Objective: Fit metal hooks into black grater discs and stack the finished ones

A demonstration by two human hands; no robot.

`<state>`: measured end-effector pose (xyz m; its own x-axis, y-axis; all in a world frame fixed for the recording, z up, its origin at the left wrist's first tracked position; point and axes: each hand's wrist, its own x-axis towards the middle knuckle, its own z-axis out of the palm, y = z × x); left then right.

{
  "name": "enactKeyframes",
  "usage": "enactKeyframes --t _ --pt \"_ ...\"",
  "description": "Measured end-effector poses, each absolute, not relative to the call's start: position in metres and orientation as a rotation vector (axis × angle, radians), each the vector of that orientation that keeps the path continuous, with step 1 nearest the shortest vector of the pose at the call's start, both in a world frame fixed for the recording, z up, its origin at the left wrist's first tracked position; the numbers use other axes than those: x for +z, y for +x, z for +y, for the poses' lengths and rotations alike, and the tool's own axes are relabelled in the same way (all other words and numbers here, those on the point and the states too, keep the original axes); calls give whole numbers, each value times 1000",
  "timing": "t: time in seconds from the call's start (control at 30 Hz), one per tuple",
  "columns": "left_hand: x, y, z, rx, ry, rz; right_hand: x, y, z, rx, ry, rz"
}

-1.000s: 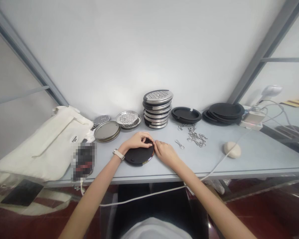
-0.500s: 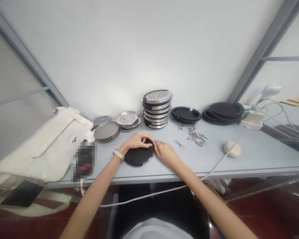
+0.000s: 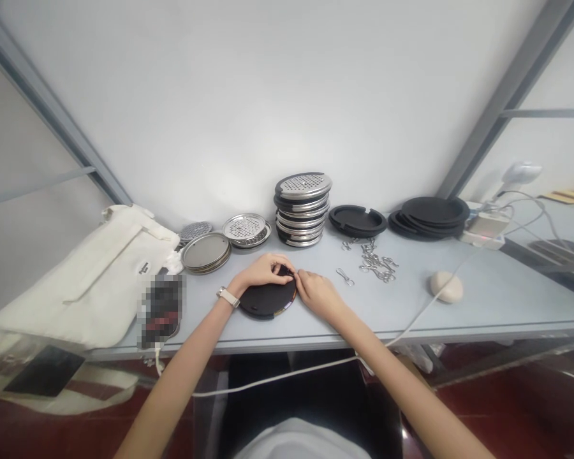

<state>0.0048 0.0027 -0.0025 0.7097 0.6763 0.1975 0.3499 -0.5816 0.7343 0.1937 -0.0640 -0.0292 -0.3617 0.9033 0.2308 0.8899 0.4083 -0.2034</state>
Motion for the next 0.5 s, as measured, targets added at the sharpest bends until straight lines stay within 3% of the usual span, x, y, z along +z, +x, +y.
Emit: enactKeyframes --t 0.5 --pt "-4 5 3 628 2229 749 -29 193 -64 53 -1555 -2367"
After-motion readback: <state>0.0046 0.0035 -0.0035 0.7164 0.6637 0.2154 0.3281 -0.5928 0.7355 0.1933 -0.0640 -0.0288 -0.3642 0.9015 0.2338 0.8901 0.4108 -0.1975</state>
